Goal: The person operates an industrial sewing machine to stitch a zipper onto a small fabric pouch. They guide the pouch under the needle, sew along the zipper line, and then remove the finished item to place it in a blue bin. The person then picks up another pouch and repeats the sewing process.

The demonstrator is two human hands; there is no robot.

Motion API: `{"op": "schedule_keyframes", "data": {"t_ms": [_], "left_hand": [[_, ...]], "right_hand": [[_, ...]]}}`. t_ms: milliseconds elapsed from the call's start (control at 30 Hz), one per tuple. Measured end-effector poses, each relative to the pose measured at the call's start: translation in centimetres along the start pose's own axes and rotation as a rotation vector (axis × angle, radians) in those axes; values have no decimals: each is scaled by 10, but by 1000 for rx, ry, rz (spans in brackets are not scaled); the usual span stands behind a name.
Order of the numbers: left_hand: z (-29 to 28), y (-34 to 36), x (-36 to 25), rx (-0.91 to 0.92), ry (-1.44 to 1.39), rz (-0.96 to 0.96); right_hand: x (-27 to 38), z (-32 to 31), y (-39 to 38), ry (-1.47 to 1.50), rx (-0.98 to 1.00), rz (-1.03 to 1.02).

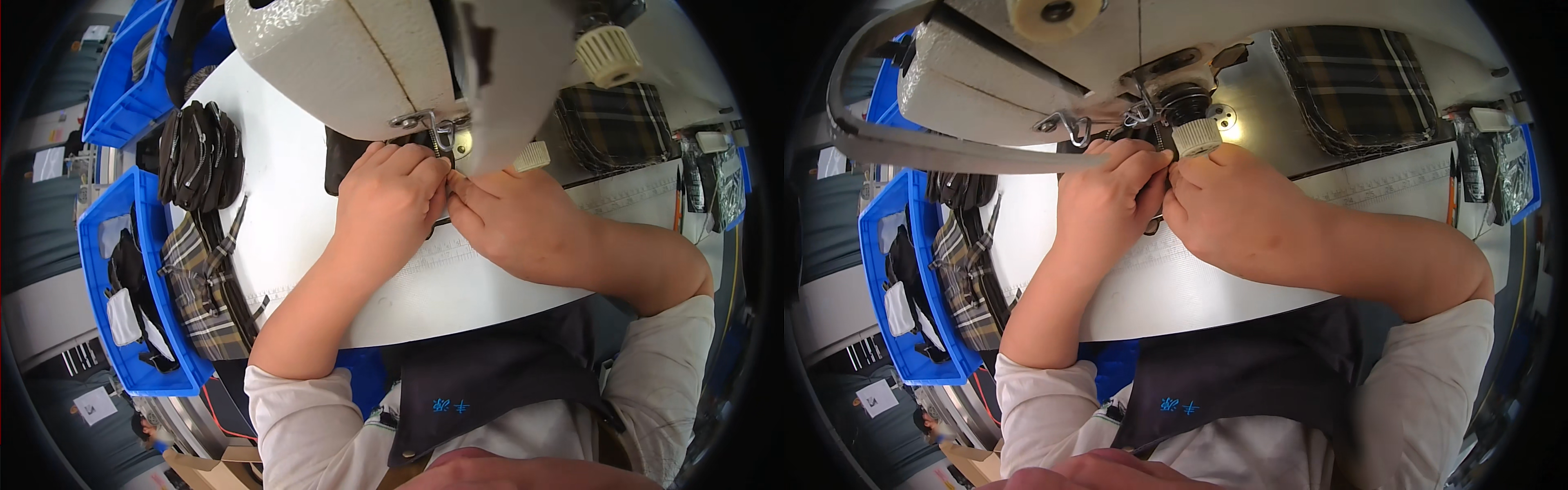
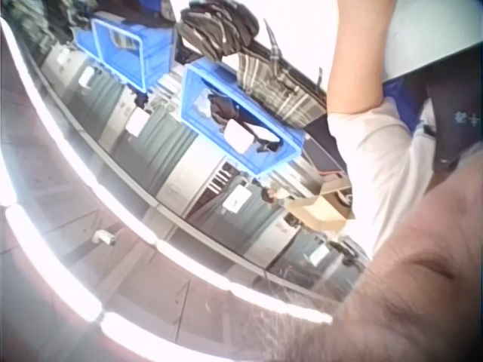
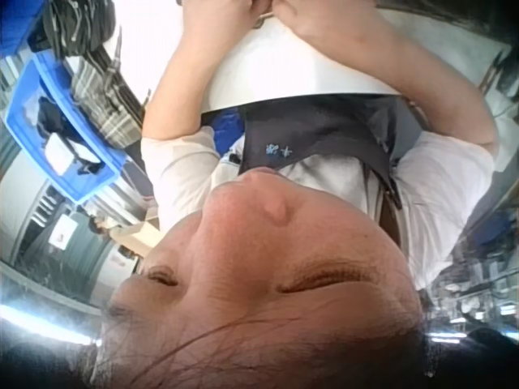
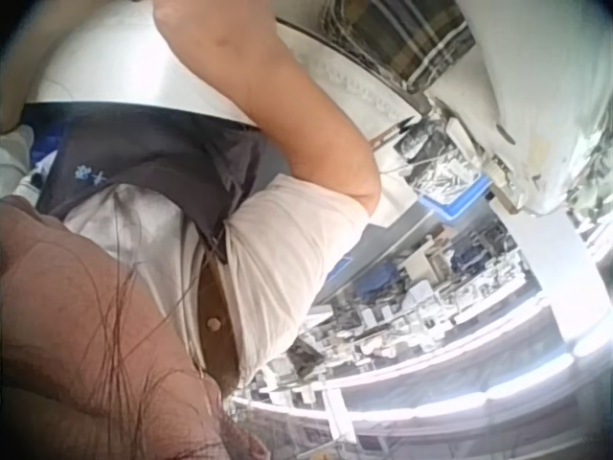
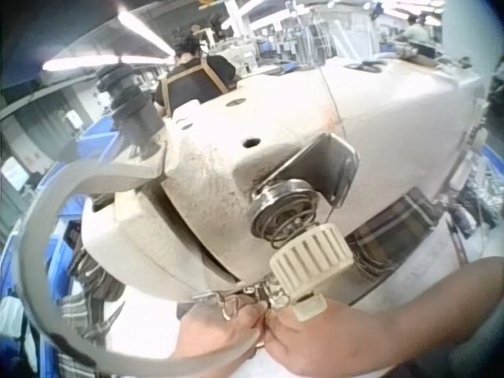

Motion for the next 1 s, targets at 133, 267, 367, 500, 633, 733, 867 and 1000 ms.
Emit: {"op": "schedule_keyframes", "data": {"t_ms": [133, 267, 367, 500, 633, 733, 867, 1000], "left_hand": [[0, 1, 1, -19, 27, -16], [2, 2, 5, -15, 60, -64], [4, 2, 11, -20, -22, -108], [1, -3, 31, 89, -223, -236], [-9, -10, 36, 97, -403, -223], [-18, -6, 25, 167, -98, -166], [-22, 0, 18, 176, 43, -142], [-17, -16, 41, 219, 11, -248]], "right_hand": [[-8, 3, 3, 31, 32, 46], [-14, 3, 6, 23, 37, 100], [-15, 0, 4, 74, -45, 106], [-15, 1, 2, 216, -88, 89], [-7, 5, 4, 222, -123, 19], [-7, 4, 0, 197, -174, 23], [-11, 9, 0, 271, -178, 55], [-2, 29, 10, 212, 10, 49]]}}
Point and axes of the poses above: each hand's wrist, its own y-axis towards the middle knuckle, its own z-axis out of the palm, x = y × z, the point moved 10 cm from there along y, towards the middle knuckle, and after that the axes turned 7 degrees about x, right-handed, at the moved point
